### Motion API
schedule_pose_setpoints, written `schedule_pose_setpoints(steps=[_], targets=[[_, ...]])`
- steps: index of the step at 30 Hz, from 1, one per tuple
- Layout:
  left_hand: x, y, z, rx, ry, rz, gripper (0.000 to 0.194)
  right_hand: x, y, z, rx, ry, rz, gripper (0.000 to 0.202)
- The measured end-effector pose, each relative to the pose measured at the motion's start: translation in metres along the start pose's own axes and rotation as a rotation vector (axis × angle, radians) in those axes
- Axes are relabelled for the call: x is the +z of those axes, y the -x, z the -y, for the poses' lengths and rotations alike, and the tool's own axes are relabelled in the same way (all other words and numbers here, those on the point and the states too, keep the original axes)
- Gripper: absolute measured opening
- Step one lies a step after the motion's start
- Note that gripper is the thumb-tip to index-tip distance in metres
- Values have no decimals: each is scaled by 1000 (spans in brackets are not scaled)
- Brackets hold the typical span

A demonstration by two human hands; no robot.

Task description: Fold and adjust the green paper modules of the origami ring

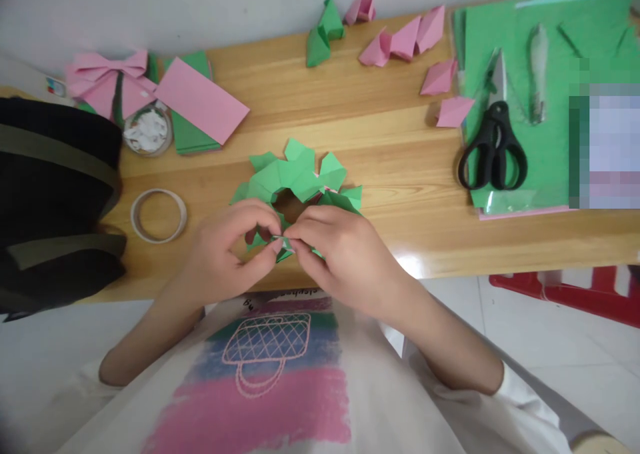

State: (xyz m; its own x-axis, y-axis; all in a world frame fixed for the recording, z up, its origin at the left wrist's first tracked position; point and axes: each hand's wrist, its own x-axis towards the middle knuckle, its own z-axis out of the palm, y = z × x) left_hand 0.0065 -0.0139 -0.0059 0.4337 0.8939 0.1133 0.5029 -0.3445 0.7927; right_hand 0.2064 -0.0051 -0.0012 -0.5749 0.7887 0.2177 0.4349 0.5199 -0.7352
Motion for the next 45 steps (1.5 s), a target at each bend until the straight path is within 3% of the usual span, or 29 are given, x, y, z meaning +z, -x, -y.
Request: schedule_pose_setpoints(steps=[14,19,30,38,45], targets=[[5,2,-1,-53,27,-13,13,3,2,-1,20,-42,5,13],[5,6,-1,-56,30,-69,17,1,2,-1,32,-51,-7,13],[3,6,1,-40,47,-37,8,-1,2,-2,63,-79,25,12],[1,4,1,-22,-35,-48,12,4,-1,0,-27,116,-47,10],[-14,-13,0,-3,-101,92,13,-2,-10,1,-50,141,-34,14]])
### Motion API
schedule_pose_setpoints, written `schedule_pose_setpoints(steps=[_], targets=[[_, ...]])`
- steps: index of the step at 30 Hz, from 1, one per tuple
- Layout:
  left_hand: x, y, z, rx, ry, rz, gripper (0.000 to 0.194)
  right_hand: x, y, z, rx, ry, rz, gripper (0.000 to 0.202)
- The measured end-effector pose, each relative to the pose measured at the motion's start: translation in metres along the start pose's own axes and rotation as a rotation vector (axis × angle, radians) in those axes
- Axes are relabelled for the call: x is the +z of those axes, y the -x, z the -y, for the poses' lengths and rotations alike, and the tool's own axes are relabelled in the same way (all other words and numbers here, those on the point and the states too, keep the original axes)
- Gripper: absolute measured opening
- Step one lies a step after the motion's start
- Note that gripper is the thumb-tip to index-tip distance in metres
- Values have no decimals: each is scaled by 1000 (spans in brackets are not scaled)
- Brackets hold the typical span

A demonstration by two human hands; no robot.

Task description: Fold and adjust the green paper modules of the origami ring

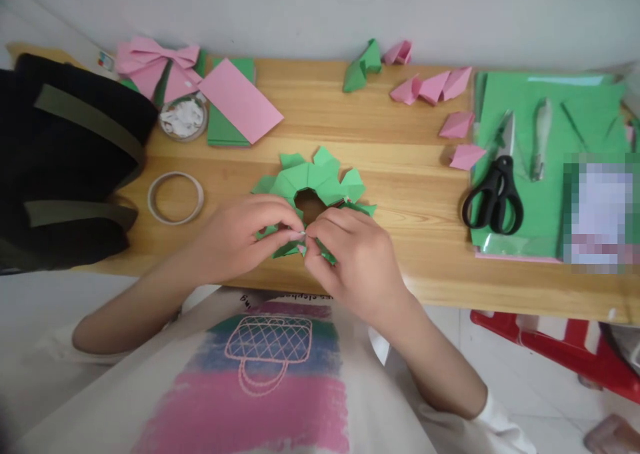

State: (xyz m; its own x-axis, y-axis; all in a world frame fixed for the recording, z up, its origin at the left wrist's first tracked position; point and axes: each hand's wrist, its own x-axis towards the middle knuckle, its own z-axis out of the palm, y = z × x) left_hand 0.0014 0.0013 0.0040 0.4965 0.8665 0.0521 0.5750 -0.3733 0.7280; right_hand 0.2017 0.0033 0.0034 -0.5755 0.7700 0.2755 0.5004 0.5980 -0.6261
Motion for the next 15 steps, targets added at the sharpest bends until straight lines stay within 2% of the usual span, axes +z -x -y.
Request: schedule_pose_setpoints(steps=[6,10,13,15], targets=[[-21,-19,13,94,109,275,12,-3,-4,3,111,-235,96,13],[-32,-23,26,109,211,387,11,2,-11,8,176,-307,145,13],[-36,-18,35,81,246,356,11,7,-20,10,275,-333,176,12],[-34,-8,37,49,205,220,9,10,-27,10,344,-352,185,12]])
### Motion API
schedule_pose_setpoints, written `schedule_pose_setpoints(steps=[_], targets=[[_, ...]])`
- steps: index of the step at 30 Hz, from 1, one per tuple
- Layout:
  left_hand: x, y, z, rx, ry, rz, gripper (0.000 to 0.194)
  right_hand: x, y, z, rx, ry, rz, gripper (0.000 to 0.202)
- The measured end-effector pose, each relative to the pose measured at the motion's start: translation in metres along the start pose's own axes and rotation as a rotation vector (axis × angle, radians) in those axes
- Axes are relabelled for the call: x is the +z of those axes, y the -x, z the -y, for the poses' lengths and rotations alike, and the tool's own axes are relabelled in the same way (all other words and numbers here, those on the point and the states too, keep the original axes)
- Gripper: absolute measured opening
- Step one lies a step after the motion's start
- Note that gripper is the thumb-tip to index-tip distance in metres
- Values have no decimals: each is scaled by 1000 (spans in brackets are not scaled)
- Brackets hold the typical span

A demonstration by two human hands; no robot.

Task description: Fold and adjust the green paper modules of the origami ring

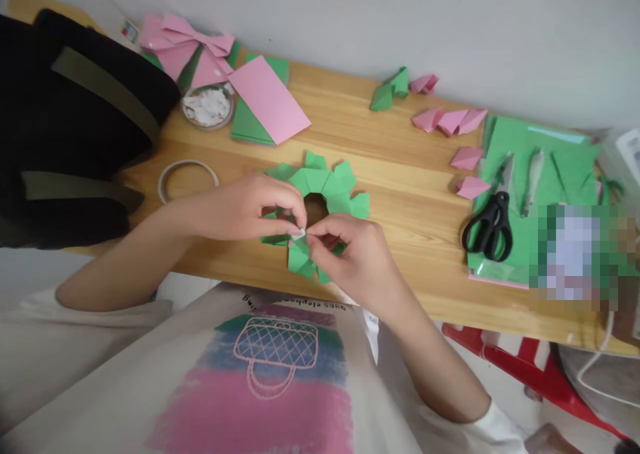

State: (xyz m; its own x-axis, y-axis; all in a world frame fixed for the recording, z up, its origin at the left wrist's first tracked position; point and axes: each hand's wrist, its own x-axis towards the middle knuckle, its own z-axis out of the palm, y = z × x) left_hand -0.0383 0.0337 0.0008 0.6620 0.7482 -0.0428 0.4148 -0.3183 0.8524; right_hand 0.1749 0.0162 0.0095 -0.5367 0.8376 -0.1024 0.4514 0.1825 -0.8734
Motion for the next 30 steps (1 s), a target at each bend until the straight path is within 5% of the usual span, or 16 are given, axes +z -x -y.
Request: schedule_pose_setpoints(steps=[5,10,21,30], targets=[[34,28,-6,-78,-339,-573,5,6,-14,5,69,-32,-39,11],[67,41,-10,-133,-480,-782,17,19,-20,12,-9,65,-80,10],[66,48,-18,-178,-519,-735,18,20,-19,22,-258,397,-2,13],[60,47,-14,-134,-443,-720,16,21,-23,21,-300,419,14,13]])
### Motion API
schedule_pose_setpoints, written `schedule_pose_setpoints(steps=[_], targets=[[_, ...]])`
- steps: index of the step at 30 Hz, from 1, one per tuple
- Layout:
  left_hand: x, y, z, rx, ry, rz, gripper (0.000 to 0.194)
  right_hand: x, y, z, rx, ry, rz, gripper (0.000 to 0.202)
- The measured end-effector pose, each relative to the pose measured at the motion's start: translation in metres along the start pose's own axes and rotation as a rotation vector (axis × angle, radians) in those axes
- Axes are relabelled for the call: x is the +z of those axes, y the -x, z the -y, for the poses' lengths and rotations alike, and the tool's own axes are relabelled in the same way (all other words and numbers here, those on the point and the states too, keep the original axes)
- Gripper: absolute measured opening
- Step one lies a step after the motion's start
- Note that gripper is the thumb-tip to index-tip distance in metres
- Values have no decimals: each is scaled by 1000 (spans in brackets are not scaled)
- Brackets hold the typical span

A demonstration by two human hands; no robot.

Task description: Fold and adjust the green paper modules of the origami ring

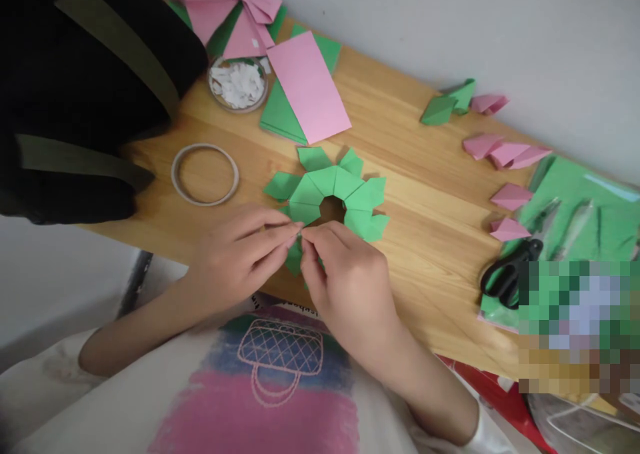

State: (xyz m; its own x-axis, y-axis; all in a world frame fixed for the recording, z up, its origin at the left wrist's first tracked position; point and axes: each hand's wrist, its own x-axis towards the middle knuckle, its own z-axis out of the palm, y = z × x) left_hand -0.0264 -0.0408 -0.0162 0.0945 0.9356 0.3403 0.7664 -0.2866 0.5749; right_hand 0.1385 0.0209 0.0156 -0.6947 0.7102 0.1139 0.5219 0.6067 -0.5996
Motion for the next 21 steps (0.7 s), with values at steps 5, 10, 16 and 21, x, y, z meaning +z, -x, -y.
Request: schedule_pose_setpoints(steps=[5,10,16,21], targets=[[-1,-1,3,4,33,-12,14,-1,0,-1,-3,-11,-12,12],[-1,-1,3,15,17,-15,13,-1,1,-1,-3,-16,-11,12],[3,0,1,68,-70,-60,15,2,2,-1,3,9,-44,13],[7,2,-3,128,-241,-91,11,5,6,2,10,56,-92,15]])
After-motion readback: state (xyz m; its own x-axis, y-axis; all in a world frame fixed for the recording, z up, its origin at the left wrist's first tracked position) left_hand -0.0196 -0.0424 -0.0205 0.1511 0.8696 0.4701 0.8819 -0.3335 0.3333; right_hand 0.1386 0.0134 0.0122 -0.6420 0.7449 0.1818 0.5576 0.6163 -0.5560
